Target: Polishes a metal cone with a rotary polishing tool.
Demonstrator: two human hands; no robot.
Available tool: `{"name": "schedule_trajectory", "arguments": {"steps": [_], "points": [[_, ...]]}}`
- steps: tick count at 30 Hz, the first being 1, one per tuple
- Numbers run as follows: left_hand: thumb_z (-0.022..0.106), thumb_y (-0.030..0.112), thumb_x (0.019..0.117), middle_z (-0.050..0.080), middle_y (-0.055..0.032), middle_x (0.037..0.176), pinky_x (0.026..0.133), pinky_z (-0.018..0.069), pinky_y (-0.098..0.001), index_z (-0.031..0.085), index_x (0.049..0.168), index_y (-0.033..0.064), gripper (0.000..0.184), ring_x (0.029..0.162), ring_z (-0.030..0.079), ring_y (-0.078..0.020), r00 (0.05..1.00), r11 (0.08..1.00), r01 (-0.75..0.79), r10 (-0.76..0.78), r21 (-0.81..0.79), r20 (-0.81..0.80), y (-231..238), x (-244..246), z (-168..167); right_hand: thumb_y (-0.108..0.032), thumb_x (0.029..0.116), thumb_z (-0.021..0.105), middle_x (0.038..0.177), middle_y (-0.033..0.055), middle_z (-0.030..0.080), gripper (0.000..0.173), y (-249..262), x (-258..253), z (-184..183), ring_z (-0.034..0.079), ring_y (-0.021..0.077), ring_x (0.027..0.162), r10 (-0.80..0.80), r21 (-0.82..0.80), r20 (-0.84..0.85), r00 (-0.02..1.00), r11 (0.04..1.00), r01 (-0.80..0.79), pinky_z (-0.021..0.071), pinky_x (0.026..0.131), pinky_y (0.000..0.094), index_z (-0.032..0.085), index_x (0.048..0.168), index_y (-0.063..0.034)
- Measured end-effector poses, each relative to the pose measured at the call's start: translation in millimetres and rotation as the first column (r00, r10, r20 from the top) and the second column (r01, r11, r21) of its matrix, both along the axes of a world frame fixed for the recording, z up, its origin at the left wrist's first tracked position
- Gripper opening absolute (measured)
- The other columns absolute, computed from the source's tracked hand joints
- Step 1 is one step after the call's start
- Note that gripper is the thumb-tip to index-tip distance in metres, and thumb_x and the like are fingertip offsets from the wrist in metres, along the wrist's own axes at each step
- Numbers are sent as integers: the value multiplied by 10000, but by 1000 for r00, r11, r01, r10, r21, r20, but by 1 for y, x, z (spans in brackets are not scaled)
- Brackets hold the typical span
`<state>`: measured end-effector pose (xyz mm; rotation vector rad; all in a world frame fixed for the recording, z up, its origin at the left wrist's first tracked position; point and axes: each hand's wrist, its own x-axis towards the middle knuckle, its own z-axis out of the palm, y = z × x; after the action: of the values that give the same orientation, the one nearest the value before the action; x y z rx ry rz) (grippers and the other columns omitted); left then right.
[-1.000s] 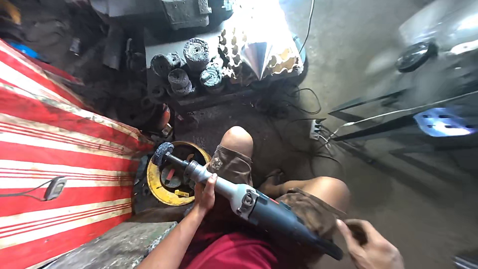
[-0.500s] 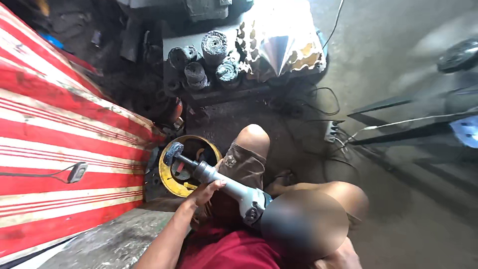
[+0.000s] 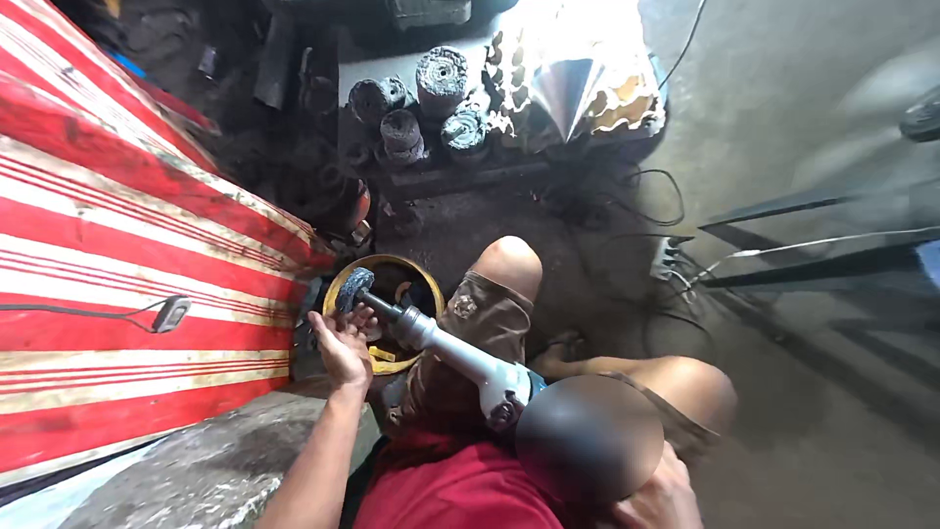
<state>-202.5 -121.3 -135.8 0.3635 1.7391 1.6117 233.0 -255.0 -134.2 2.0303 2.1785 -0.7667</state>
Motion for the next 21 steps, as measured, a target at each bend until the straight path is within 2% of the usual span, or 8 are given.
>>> {"name": "schedule_trajectory", "arguments": {"steps": [1,3,5,8,11,15,17,21], "points": [[78,520,1099,682,-53,1001,755,612,-381,516,1281,75,651,825,704,-179,1000,999,-4,4,41,5,3,-5,2,-425,581,880,1138,270,667,694,1,2,0,607,510,1098,5,-22,-10,1000,1000,-5,495,849,664,723,1115,-11],[183,450,1119,683,-92,1121,828,606,-416,514,1351,72,554,917,706,-219,998,995,41,-46,95,48,6,-13,3,-443,594,877,1139,270,671,700,8,7,1,604,510,1103,9,-83,-58,998,996,-14,490,872,670,728,1121,-8],[211,397,1122,682,-118,1184,863,600,-432,516,1378,69,515,989,706,-240,994,994,49,-58,97,90,9,-13,4,-423,597,873,1081,259,681,658,17,12,3,621,497,1070,-1,-125,-129,992,992,-15,500,883,664,729,1083,-4],[205,340,1114,692,-90,1080,809,600,-428,556,1281,75,470,905,703,-221,994,996,-11,1,91,111,15,-10,8,-370,616,883,1046,219,703,597,26,19,6,648,452,1052,-30,-173,-189,982,985,-4,520,903,632,733,1068,-9],[244,304,1100,713,-103,1073,818,599,-429,575,1250,61,437,913,716,-235,991,998,-23,15,58,135,18,-10,14,-353,624,873,1042,206,699,564,28,22,4,642,440,1054,-39,-187,-186,982,982,4,519,907,618,736,1054,-15],[316,227,1105,712,-115,1072,828,609,-415,567,1271,47,351,924,725,-237,988,1000,-25,22,16,154,17,-10,19,-372,646,865,1059,216,689,566,29,20,6,625,444,1068,-40,-237,-152,987,972,3,508,914,620,752,1083,-30],[345,181,1102,720,-124,1062,831,615,-416,566,1271,37,314,917,734,-242,994,999,-2,-2,36,113,15,-12,17,-379,651,858,1053,210,689,559,28,19,7,625,438,1070,-43,-243,-150,988,970,5,510,913,616,754,1084,-41],[364,164,1115,705,-135,1141,851,623,-434,533,1352,31,320,948,735,-253,996,997,51,-55,63,67,15,-11,14,-375,628,870,1039,197,692,549,28,19,5,627,429,1053,-53,-225,-163,985,974,15,512,901,607,760,1056,-50]]}}
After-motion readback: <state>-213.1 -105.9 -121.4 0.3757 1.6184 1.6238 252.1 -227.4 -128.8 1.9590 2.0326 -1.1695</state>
